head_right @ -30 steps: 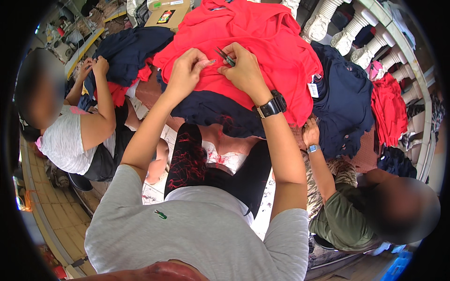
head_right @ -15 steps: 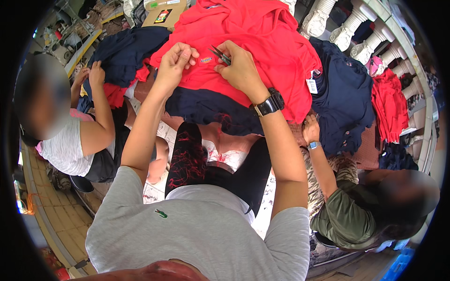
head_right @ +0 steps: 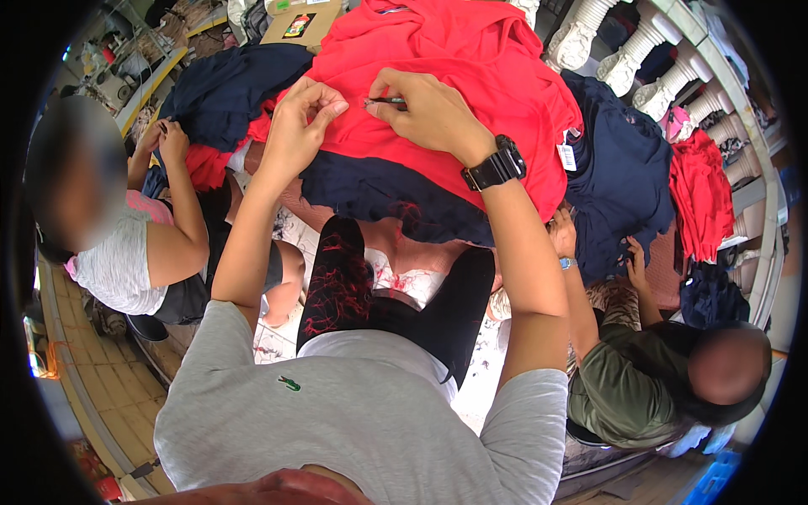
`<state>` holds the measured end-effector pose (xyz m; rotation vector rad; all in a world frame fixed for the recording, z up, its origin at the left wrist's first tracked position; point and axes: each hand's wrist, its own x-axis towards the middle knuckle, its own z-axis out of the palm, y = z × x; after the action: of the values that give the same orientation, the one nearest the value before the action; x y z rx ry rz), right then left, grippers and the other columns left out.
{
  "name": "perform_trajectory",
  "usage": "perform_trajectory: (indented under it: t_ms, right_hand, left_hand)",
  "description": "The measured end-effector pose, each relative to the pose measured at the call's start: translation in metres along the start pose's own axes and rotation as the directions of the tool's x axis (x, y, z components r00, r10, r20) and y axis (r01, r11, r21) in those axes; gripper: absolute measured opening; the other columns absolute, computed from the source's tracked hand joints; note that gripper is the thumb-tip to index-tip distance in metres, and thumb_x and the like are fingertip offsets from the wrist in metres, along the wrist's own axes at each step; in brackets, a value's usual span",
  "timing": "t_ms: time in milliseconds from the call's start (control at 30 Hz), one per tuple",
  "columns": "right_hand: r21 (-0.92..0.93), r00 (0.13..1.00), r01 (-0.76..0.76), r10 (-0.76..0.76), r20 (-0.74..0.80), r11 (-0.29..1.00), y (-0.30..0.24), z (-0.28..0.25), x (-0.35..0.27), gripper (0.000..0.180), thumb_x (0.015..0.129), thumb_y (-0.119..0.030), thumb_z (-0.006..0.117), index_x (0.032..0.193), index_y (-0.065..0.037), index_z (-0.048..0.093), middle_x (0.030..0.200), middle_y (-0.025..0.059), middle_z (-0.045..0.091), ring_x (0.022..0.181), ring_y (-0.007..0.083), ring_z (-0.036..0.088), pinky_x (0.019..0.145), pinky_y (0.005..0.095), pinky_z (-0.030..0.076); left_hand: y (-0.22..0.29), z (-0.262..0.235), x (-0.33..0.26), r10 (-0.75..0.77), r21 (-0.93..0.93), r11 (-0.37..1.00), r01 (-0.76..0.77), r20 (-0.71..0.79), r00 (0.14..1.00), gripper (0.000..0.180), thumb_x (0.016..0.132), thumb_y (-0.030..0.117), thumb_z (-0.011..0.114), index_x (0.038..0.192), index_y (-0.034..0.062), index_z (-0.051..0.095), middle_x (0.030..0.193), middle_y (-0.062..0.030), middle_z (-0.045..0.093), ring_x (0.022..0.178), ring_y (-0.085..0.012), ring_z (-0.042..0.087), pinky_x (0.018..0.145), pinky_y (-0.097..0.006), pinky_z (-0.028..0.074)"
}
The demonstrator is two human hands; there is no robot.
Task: The person trims loose threads and tags from a red hoodie using small scissors. They repeatedly lift and turn the garment to access different areas, cutting small threads and removing tags from the fabric.
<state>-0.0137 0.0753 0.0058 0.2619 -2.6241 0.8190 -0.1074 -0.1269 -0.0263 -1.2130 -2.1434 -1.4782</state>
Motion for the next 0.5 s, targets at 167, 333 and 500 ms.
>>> perform_trajectory:
  t_ms: [167,333,500]
  right_hand:
    - [-0.028,0.999,-0.006,0.007,0.052,1.0,-0.0039,-0.0012,0.0058,0.017,0.09,-0.027,0.067,0.101,-0.013,0.068,0.089,0.0053,0.073,0.088,0.0283,0.07,0.074,0.0412,0.051]
    - [-0.061,0.998,0.058,-0.057,0.023,0.996,-0.0048,0.0009,0.006,0.016,0.089,-0.027,0.067,0.1,-0.015,0.068,0.089,0.0049,0.073,0.087,0.0289,0.07,0.071,0.0418,0.051]
    - [-0.113,0.995,0.092,-0.096,-0.027,0.989,-0.0073,0.0029,0.0055,0.016,0.089,-0.026,0.067,0.1,-0.015,0.068,0.089,0.0057,0.073,0.084,0.0279,0.07,0.069,0.0395,0.051]
  left_hand:
    - [0.0007,0.0029,0.0049,0.017,-0.05,0.999,-0.018,-0.027,0.999,0.011,0.089,0.007,0.073,0.09,-0.0036,0.069,0.082,-0.005,0.057,0.071,-0.0138,0.055,0.067,-0.028,0.045]
    - [0.0074,0.0007,0.0066,0.0,-0.037,0.999,-0.001,-0.018,1.0,0.009,0.09,0.005,0.072,0.09,-0.0036,0.068,0.082,-0.0046,0.056,0.073,-0.0133,0.056,0.068,-0.028,0.046]
    - [0.0028,-0.0027,0.0045,0.002,-0.107,0.994,0.015,0.161,0.987,0.009,0.091,0.005,0.069,0.094,-0.0035,0.068,0.085,-0.0054,0.057,0.08,-0.014,0.059,0.073,-0.029,0.048]
